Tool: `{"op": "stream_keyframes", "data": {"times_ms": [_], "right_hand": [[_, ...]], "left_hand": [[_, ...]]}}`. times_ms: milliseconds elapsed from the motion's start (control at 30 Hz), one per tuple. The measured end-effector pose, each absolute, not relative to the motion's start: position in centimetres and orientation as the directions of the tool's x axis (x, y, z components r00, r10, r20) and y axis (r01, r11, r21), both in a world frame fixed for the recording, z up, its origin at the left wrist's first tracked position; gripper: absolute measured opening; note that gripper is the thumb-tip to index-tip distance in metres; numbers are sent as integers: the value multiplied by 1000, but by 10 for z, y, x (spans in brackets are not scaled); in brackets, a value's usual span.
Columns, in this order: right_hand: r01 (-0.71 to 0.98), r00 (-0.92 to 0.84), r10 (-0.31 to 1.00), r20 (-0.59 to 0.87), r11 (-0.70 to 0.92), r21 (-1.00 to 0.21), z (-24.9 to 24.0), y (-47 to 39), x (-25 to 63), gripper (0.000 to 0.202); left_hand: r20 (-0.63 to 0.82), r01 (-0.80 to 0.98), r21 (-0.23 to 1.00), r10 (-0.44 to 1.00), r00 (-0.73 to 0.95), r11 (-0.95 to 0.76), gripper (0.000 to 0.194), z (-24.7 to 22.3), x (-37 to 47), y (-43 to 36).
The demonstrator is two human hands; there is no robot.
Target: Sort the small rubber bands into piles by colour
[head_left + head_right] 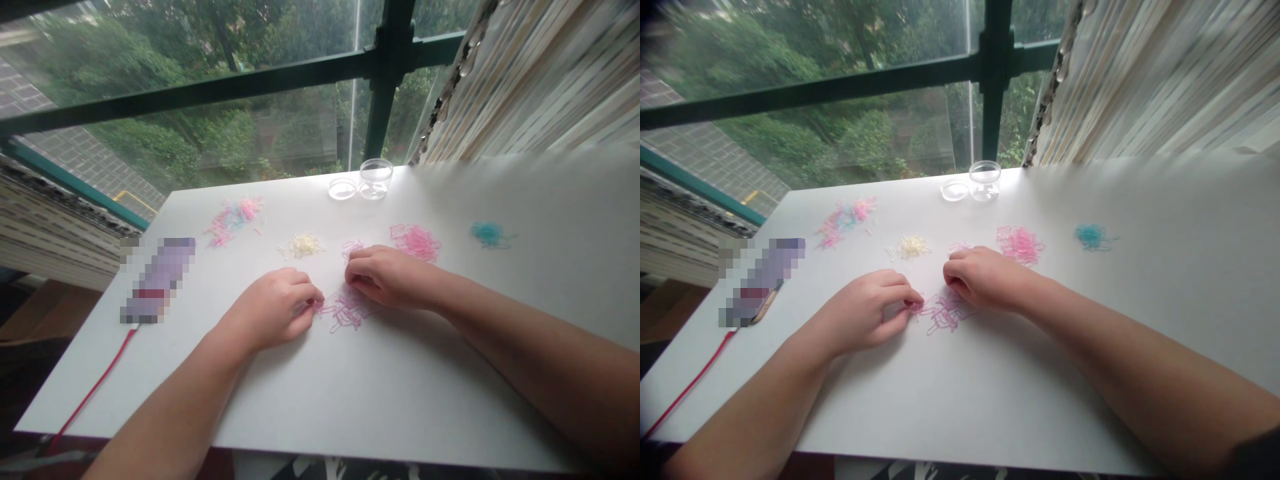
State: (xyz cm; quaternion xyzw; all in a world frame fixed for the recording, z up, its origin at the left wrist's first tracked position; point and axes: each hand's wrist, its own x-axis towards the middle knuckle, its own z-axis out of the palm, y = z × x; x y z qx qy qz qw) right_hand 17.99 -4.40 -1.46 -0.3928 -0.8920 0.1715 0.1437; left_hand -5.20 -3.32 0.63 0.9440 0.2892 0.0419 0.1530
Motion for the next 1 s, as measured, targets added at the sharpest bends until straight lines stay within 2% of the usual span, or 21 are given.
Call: {"op": "stream_keyframes", "data": {"times_ms": [300, 467, 667, 1000], "right_hand": [[791, -585, 809, 65, 586, -175, 10, -52, 183, 8], [837, -539, 842, 14, 538, -99, 16, -57, 182, 6], [811, -577, 816, -45, 566, -147, 15, -58, 181, 11], [728, -663, 746, 60, 661, -182, 35, -68, 180, 15]], "left_hand": [[-23, 582, 256, 597, 802, -772, 19, 9, -50, -40], [-11, 596, 202, 607, 795, -777, 18, 4, -47, -42], [-11, 602, 196, 613, 790, -774, 17, 4, -46, -44], [35, 574, 348, 622, 782, -741, 13, 14, -57, -38]]}}
